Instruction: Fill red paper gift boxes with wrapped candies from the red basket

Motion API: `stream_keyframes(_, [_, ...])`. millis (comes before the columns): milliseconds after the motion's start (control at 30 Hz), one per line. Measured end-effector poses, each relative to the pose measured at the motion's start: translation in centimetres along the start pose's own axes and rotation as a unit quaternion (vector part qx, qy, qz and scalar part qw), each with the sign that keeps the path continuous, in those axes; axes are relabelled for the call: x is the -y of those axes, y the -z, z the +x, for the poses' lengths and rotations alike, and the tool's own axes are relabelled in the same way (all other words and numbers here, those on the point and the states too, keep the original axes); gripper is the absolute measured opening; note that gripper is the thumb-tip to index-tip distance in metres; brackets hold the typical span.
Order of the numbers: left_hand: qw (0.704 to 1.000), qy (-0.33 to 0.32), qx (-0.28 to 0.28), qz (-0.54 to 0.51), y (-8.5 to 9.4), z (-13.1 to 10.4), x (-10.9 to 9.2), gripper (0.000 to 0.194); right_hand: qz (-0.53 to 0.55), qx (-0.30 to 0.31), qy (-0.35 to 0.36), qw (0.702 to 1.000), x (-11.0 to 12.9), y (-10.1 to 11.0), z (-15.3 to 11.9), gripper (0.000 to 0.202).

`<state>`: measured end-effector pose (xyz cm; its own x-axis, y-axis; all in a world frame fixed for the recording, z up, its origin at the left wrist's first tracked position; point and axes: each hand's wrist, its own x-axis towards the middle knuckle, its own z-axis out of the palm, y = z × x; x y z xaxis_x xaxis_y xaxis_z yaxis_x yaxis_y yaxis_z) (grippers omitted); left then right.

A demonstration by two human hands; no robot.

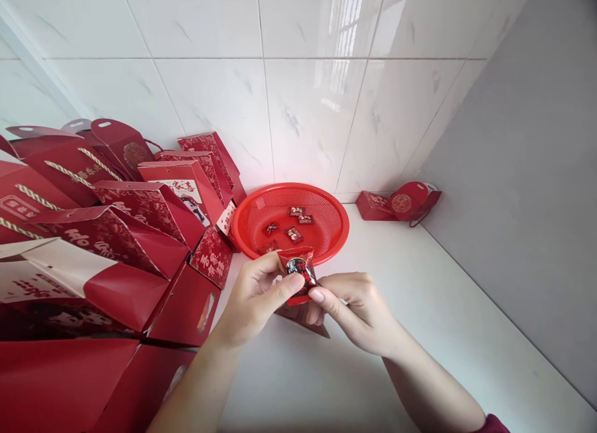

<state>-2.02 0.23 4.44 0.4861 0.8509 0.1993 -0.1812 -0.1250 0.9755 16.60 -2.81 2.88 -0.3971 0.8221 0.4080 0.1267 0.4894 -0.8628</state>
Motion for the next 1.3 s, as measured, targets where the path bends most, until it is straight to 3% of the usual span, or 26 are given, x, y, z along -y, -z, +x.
stream_keyframes(200, [1.000, -0.004, 0.006, 0.013, 0.1, -0.3, -0.1, 0.011, 0.015, 0.019, -0.007, 1.000, 0.1, -0.1, 0.0, 0.039])
stream_keyframes(333, [0.993, -0.041, 0.028, 0.111, 0.9, -0.6, -1.1, 0.011, -0.001, 0.025, 0.005, 1.000, 0.1, -0.1, -0.1, 0.031])
stream_keyframes(433, [0.965, -0.063, 0.082, 0.241, 1.8, -1.1, -2.0, 0.013, 0.008, 0.019, 0.000, 1.000, 0.0, -0.2, -0.1, 0.024])
stream_keyframes(533, [0.927, -0.083, 0.100, 0.353, 2.3, -1.3, -2.3, 0.017, 0.024, 0.002, -0.009, 1.000, 0.0, -0.2, -0.2, 0.019])
stream_keyframes(633, [0.898, -0.112, 0.097, 0.413, 2.0, -1.3, -2.0, 0.020, 0.004, 0.004, 0.006, 1.000, 0.1, -0.1, -0.1, 0.019])
stream_keyframes(767, [0.901, -0.133, 0.055, 0.410, 1.6, -1.0, -1.8, 0.018, -0.009, 0.000, 0.010, 1.000, 0.0, 0.4, 0.2, 0.014])
stream_keyframes(900, [0.902, -0.112, 0.035, 0.415, 2.2, -0.5, -1.7, 0.021, -0.052, -0.056, -0.008, 0.997, -0.3, 1.2, 0.4, 0.017])
stream_keyframes(967, [0.889, -0.080, 0.060, 0.447, 2.8, -0.1, -1.4, 0.031, -0.072, -0.091, -0.010, 0.993, -0.4, 1.7, 0.5, 0.019])
stream_keyframes(1100, [0.852, 0.012, 0.138, 0.504, 3.5, 0.5, -0.1, 0.022, -0.094, -0.131, -0.009, 0.987, -0.5, 2.3, 0.3, 0.018])
stream_keyframes(1200, [0.857, 0.074, 0.186, 0.474, 3.5, 0.6, 0.6, 0.028, -0.091, -0.148, -0.012, 0.985, -0.5, 2.6, 0.2, 0.019])
stream_keyframes(1300, [0.863, 0.098, 0.199, 0.453, 3.4, 0.5, 0.7, 0.040, -0.088, -0.156, -0.028, 0.984, -0.3, 2.6, 0.1, 0.021])
